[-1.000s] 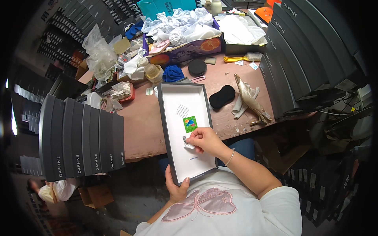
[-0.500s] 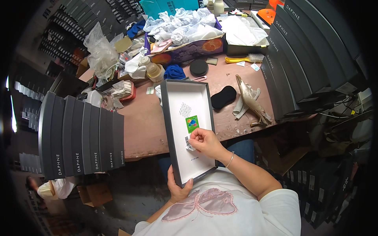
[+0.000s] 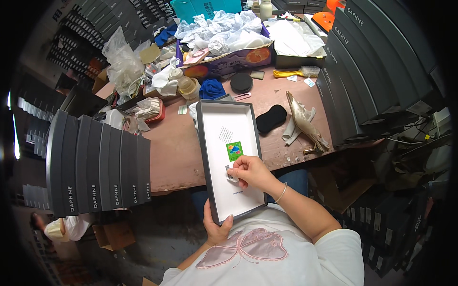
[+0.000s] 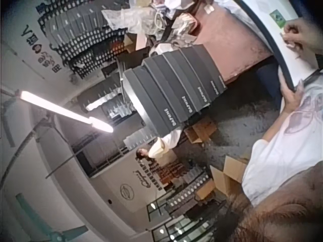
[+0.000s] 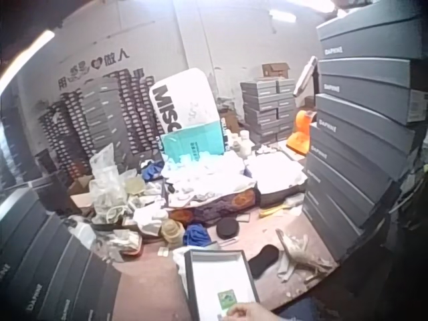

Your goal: Checking the quality of gold high-heeled shoes, wiping them with a cloth, and packaging them into boxes with tissue paper and labels.

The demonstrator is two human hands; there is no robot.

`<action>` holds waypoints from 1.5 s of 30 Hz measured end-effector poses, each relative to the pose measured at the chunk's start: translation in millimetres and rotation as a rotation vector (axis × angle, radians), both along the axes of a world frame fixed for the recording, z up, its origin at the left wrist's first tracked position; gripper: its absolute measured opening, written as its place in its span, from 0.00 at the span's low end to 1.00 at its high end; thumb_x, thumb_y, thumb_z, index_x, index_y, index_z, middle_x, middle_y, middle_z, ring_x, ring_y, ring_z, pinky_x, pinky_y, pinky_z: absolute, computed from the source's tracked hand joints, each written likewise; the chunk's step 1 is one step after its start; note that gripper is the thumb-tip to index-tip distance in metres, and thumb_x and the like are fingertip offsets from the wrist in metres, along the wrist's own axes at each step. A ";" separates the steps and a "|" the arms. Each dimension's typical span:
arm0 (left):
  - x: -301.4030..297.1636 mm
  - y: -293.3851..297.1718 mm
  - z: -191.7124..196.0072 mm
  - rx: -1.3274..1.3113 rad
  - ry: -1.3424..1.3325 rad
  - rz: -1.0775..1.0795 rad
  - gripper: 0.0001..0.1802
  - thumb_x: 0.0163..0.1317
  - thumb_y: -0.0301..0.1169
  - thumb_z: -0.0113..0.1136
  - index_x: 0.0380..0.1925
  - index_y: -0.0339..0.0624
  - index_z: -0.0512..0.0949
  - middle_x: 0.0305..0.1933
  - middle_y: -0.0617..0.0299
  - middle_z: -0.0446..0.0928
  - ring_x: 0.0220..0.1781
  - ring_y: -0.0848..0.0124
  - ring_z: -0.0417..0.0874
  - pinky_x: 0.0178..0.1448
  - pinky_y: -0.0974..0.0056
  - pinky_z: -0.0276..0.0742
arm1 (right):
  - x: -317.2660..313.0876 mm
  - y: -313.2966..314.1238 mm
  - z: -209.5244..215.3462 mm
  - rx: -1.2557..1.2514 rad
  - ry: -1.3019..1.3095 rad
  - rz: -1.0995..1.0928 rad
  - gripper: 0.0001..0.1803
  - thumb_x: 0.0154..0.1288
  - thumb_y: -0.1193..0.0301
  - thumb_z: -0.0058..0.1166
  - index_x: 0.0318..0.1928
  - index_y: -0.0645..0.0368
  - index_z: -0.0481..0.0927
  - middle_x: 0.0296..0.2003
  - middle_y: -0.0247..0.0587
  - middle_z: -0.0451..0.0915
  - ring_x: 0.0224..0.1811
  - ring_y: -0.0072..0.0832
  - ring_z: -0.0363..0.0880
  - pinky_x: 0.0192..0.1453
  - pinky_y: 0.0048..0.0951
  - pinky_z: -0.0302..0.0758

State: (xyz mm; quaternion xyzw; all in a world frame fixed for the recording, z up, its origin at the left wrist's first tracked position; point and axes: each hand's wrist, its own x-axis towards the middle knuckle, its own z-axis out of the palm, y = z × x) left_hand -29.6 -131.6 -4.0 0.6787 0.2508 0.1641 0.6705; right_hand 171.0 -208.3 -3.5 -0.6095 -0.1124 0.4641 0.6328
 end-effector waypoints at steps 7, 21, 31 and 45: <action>1.3 0.6 5.8 0.006 0.025 -0.013 0.42 0.51 0.32 0.65 0.64 0.32 0.57 0.54 0.53 0.72 0.54 0.68 0.74 0.60 0.64 0.68 | -3.5 1.3 -7.4 0.083 0.027 -0.034 0.08 0.67 0.70 0.56 0.36 0.61 0.74 0.22 0.27 0.73 0.17 0.12 0.68 0.19 0.15 0.64; 0.1 2.0 3.9 -0.056 0.030 -0.002 0.40 0.53 0.31 0.64 0.64 0.32 0.57 0.54 0.54 0.72 0.54 0.68 0.74 0.60 0.64 0.68 | -10.1 1.1 -10.8 0.178 -0.162 -0.004 0.06 0.69 0.70 0.53 0.36 0.58 0.72 0.23 0.23 0.69 0.20 0.10 0.65 0.22 0.14 0.64; 1.2 5.6 2.7 -0.100 0.020 0.020 0.38 0.54 0.30 0.62 0.63 0.30 0.59 0.55 0.54 0.72 0.54 0.69 0.74 0.60 0.65 0.68 | -12.3 2.1 -12.4 0.176 -0.259 0.000 0.06 0.70 0.70 0.52 0.37 0.59 0.72 0.23 0.24 0.69 0.21 0.11 0.66 0.23 0.14 0.64; 4.3 8.6 -6.1 -0.284 -0.083 0.178 0.34 0.58 0.27 0.60 0.62 0.26 0.59 0.52 0.56 0.73 0.50 0.73 0.75 0.56 0.69 0.70 | -14.0 6.5 -19.1 0.155 -0.586 -0.004 0.04 0.67 0.75 0.54 0.37 0.63 0.75 0.25 0.31 0.72 0.24 0.15 0.70 0.26 0.18 0.67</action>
